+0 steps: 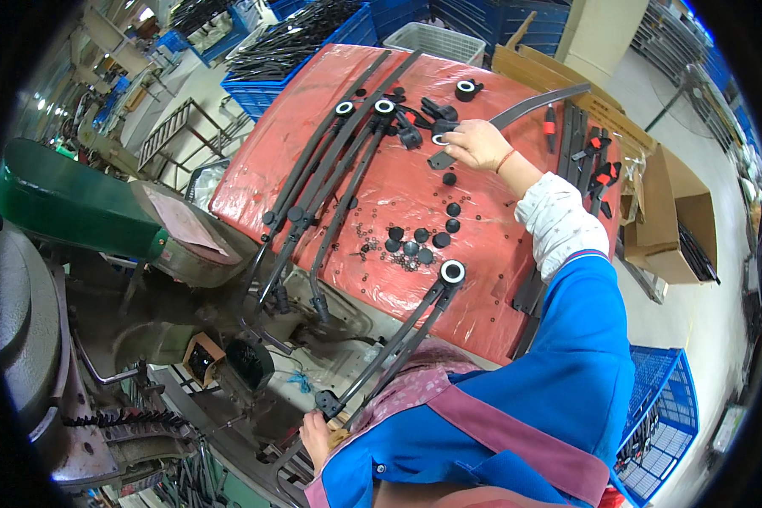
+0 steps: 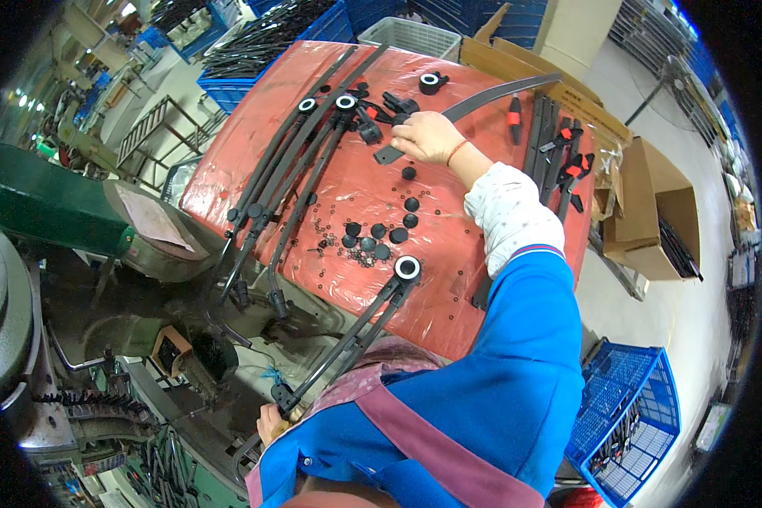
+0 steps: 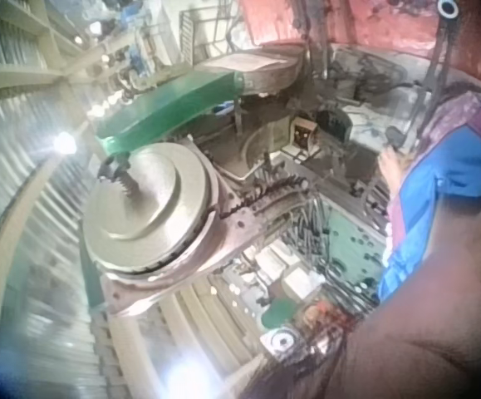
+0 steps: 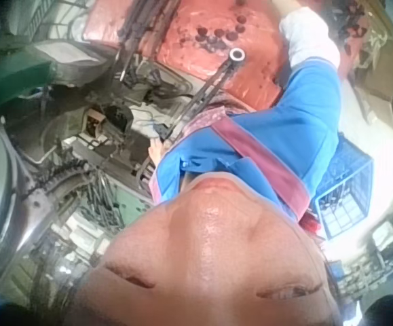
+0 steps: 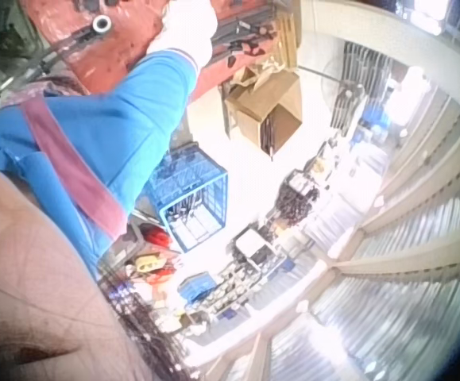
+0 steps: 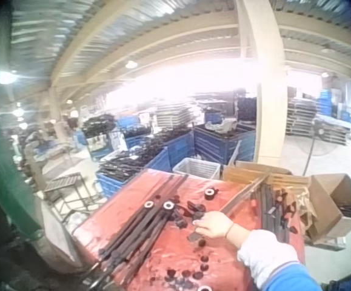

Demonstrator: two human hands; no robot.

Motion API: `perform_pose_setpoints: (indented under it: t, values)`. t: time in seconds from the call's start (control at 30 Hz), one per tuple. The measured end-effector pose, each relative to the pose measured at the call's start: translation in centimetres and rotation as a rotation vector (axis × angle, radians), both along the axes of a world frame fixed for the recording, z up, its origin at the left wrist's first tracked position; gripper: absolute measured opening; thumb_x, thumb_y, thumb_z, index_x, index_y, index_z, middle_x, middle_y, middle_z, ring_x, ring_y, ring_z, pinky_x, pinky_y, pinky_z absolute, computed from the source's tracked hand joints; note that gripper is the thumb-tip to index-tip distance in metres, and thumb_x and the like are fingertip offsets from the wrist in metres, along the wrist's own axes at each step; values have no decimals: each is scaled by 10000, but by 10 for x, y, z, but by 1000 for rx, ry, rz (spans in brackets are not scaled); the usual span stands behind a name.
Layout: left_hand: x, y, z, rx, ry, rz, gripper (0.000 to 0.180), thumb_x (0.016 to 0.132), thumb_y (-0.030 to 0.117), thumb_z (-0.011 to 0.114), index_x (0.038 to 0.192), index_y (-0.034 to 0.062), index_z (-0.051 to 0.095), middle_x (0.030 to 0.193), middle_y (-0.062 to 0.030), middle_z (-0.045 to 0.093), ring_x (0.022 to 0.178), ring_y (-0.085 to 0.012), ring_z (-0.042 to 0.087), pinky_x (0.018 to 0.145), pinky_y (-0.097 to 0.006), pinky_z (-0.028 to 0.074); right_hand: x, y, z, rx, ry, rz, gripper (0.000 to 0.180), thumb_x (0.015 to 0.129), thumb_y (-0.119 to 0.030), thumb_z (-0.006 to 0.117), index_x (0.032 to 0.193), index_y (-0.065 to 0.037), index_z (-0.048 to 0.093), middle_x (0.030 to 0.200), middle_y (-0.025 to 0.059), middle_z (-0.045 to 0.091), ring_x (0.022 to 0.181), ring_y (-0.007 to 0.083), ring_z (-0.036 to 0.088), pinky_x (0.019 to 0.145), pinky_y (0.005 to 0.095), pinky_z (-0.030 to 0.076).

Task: The person repeatedly picks up long metal rods and small black circular components, inserts the components onto the rods, and places the assembled units onto a green workbench. The process is repeated continuously with multiple rods and components.

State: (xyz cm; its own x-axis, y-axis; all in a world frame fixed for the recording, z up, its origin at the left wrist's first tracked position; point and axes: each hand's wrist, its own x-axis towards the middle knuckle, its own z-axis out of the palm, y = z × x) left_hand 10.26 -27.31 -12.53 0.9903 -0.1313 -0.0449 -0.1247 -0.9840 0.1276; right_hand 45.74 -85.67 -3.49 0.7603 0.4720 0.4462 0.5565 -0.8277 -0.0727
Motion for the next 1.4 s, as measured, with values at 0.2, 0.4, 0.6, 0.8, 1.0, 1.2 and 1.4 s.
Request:
perform_pose_setpoints:
  t: [0.2,0.4,0.6,0.8,1.0,1.2,1.4]
  values:
    - [-11,6,2,23,-52,-7,304,780,158,604,1053,26,595,1015,-155,576,882,-363,571,748,-449,431,1,118,37,0,9,160,379,919,-436,545,713,-125,611,555,122,581,549,327,618,506,443,483]
    - [6,-39,90,-128,-89,20,750,589,507,806,1087,-3,574,1060,-196,561,885,-405,530,779,-476,433,-86,267,22,4,206,484,424,955,-427,482,715,-104,616,541,135,587,508,341,612,486,461,498]
    - [-20,-29,127,-236,-154,161,572,559,160,795,1060,2,569,1019,-149,557,952,-350,570,808,-440,434,-155,359,7,-31,226,750,312,955,-321,526,747,-97,589,528,109,572,488,307,597,457,420,481]
    - [-65,10,127,-269,-206,279,500,577,61,725,1048,14,566,1038,-134,563,935,-332,582,800,-412,431,-193,438,16,-89,238,835,380,955,-362,525,705,-91,615,516,119,585,484,311,619,441,422,499]
    - [-96,61,116,-282,-289,285,453,599,31,695,1035,-7,580,1049,-140,568,932,-329,584,813,-408,427,-226,503,24,-178,261,865,399,960,-382,509,729,-81,630,529,125,596,494,315,627,450,425,506]
    - [-115,119,110,-252,-282,264,414,642,2,646,1051,-17,586,1067,-154,574,985,-335,570,814,-419,425,-249,559,29,-208,287,809,369,977,-343,496,740,-80,603,542,125,587,509,318,607,468,426,485]
    - [-130,163,98,-284,-238,158,451,679,16,632,1120,-5,542,1103,-138,571,994,-302,570,836,-408,414,-274,594,25,-194,251,766,401,967,-379,501,733,-79,627,524,117,593,482,302,617,444,405,493]
